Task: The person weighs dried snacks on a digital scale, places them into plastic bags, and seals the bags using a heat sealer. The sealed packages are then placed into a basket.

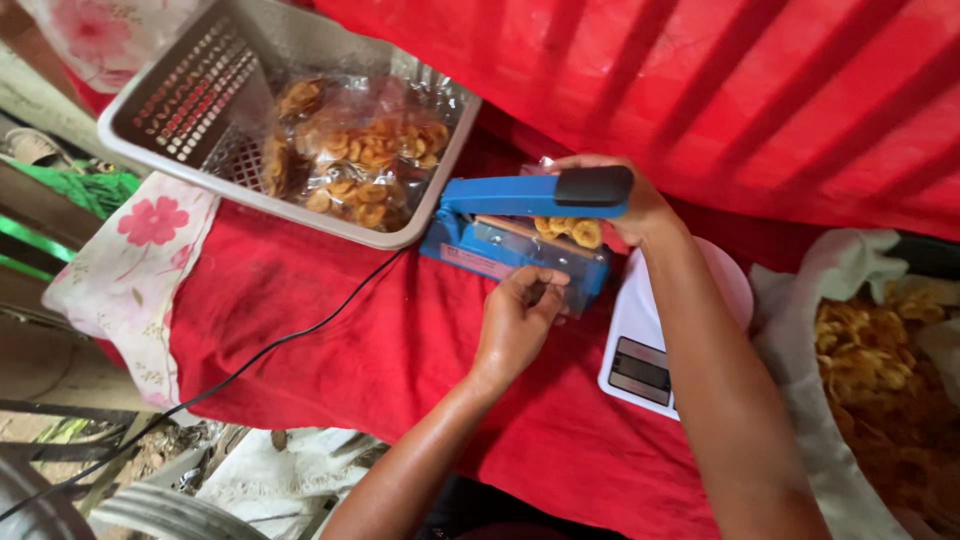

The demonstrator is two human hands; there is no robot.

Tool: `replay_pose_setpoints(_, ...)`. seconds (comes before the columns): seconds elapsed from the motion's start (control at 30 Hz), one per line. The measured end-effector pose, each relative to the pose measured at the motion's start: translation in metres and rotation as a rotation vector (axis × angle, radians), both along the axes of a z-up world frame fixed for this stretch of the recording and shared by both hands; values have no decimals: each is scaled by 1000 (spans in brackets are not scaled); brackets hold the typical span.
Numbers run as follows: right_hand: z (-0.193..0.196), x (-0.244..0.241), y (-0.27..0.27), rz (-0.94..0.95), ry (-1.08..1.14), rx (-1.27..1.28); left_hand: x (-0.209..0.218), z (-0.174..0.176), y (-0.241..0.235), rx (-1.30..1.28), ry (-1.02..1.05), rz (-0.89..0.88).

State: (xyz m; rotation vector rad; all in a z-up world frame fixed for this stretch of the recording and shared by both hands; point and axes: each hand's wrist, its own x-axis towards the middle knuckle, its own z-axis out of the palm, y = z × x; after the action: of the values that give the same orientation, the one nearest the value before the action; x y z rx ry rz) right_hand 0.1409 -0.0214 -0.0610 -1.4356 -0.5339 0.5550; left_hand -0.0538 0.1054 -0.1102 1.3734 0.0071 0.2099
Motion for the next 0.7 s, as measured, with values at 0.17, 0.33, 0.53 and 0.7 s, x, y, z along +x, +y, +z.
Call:
replay_pose_setpoints(0.17, 7, 13, 28, 113, -104, -32, 4, -7, 4, -76, -7, 35)
replay_pose_setpoints(0.33, 19, 4, 32, 113, 16, -113, 8, -2, 6, -9, 15, 73)
replay_pose_setpoints(0.53, 0, 16, 28, 130, 39, -109, 10, -1, 7, -70, 47, 43)
replay_pose_setpoints(0.7, 30, 24, 9, -125, -449, -60, 10, -4, 7, -102, 45, 34)
